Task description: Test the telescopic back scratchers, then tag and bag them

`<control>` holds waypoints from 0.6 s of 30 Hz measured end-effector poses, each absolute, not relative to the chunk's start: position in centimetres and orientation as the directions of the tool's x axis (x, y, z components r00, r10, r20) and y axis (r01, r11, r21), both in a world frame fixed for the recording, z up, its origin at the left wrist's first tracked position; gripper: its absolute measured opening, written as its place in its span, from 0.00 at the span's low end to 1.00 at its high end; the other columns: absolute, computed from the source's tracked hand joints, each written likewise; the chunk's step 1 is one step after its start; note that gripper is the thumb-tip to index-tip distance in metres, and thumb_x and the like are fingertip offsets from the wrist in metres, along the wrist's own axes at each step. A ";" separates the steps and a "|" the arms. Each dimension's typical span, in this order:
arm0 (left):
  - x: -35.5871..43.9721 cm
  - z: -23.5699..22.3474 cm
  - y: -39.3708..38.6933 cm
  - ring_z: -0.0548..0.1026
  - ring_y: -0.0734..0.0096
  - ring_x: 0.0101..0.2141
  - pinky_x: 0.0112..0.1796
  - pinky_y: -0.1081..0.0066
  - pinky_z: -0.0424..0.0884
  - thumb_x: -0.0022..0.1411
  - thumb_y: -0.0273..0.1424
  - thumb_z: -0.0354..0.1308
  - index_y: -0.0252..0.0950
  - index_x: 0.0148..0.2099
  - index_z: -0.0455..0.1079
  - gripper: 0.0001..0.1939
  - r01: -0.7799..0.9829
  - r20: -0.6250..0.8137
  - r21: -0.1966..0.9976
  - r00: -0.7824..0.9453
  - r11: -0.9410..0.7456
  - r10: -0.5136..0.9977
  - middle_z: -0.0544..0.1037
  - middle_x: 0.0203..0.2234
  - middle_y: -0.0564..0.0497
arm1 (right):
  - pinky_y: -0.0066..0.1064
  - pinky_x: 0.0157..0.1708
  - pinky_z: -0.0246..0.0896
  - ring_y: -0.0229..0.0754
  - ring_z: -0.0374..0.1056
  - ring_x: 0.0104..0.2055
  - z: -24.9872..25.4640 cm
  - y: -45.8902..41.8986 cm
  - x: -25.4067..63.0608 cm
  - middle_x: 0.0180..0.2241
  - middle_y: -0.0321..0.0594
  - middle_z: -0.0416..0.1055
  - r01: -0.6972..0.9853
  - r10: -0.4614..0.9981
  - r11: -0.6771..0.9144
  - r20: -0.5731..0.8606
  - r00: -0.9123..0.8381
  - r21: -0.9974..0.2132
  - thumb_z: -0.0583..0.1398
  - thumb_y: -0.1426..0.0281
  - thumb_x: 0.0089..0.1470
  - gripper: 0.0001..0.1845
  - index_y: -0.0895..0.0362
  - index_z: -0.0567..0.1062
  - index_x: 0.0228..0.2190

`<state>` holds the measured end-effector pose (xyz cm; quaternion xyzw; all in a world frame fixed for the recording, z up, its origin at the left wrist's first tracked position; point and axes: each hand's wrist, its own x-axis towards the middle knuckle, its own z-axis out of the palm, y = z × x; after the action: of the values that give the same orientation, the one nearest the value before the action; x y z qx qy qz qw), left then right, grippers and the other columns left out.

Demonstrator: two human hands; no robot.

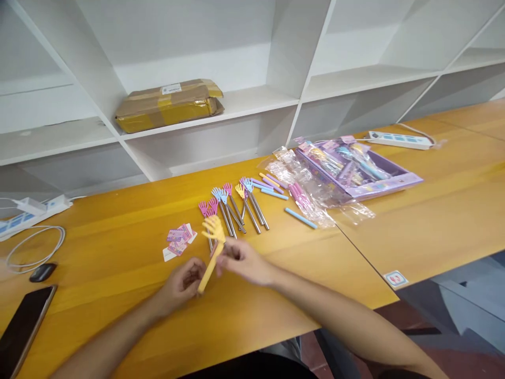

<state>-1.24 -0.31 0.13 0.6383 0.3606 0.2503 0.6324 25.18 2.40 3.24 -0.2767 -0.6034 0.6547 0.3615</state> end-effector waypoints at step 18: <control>-1.6 -0.1 -0.2 0.70 0.73 0.26 0.31 0.73 0.67 0.79 0.47 0.51 0.37 0.53 0.69 0.18 0.219 -0.183 0.974 0.590 0.062 0.787 0.73 0.27 0.55 | 0.29 0.21 0.52 0.34 0.56 0.18 -0.4 3.4 24.2 0.23 0.30 0.62 -0.294 0.938 -0.078 0.030 -0.345 -0.953 0.57 0.44 0.69 0.28 0.55 0.73 0.31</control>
<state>-1.60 -0.21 -0.14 0.6450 0.3899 0.2304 0.6156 24.24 3.37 -0.36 -0.3279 -0.4910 0.6569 0.4689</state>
